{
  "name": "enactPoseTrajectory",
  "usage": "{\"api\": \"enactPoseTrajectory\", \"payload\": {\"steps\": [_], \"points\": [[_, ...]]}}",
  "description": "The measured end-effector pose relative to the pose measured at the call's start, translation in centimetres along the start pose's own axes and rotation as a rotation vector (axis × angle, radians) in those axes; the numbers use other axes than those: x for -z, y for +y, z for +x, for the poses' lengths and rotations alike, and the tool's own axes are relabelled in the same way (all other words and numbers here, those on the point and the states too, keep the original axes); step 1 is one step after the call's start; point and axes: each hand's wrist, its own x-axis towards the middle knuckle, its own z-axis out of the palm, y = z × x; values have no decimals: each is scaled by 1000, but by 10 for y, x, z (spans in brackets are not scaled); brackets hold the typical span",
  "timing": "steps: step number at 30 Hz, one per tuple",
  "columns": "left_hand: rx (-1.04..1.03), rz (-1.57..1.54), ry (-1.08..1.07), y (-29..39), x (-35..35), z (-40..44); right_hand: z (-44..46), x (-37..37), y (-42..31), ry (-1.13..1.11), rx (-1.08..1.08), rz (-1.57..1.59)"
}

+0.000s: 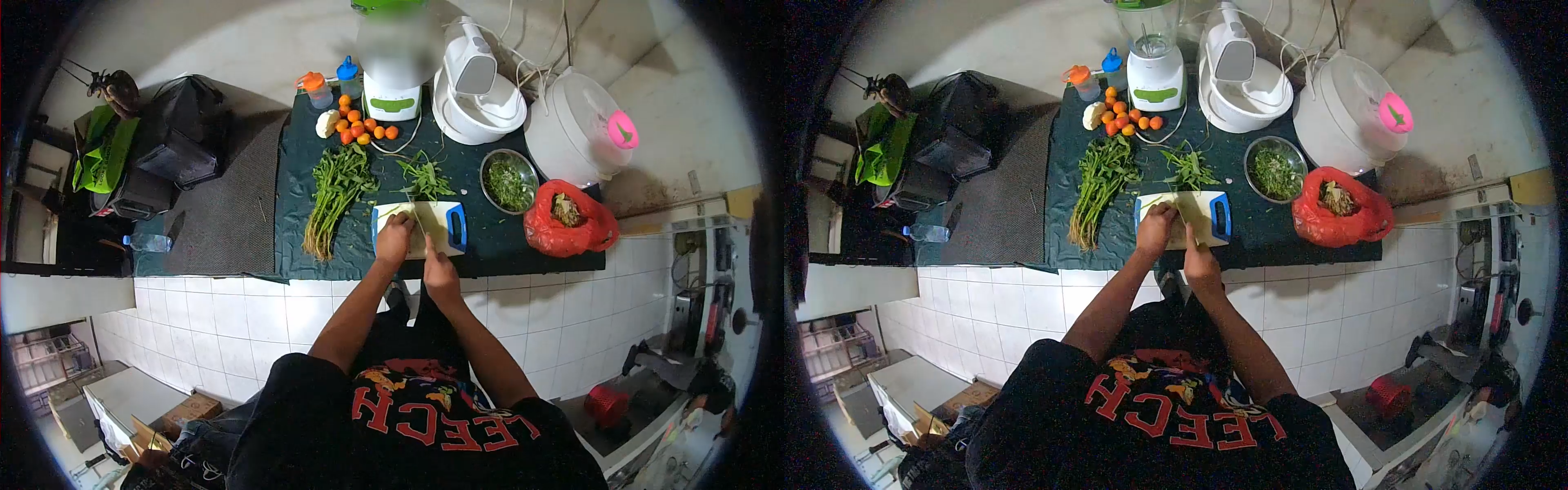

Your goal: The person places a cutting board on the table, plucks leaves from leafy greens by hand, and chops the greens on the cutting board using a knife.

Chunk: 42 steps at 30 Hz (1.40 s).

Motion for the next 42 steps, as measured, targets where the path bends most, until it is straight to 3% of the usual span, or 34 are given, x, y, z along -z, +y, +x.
{"api": "enactPoseTrajectory", "payload": {"steps": [2, 5, 9, 15, 20, 23, 26, 29, 39, 42], "points": [[-6, -1, -8, -1, -1, 0, -10, -3, -1, 236, 165, -51], [-31, 22, -39, -3, -2, 0, -13, -7, 2, 160, 72, 56], [-103, 20, -30, -8, 3, -1, 11, -13, 5, 247, 175, 67], [-34, -1, -63, -8, -2, -6, 6, 12, -12, -92, -72, -60], [-81, 3, -30, -12, -3, -8, -6, -12, -2, 162, 76, -9], [-78, 32, -48, -13, -3, -7, 5, -17, -6, 141, 49, -169], [-68, 2, 10, -12, 0, -7, 17, -9, -14, 73, -21, -79], [79, 32, -105, -4, 14, -2, 4, 4, -20, 82, 30, -50], [-103, 100, -67, -13, 12, -4, 12, -7, -13, 160, 77, -126], [-115, 80, -78, -13, 14, -9, 14, -5, -16, 102, 9, 10]]}}
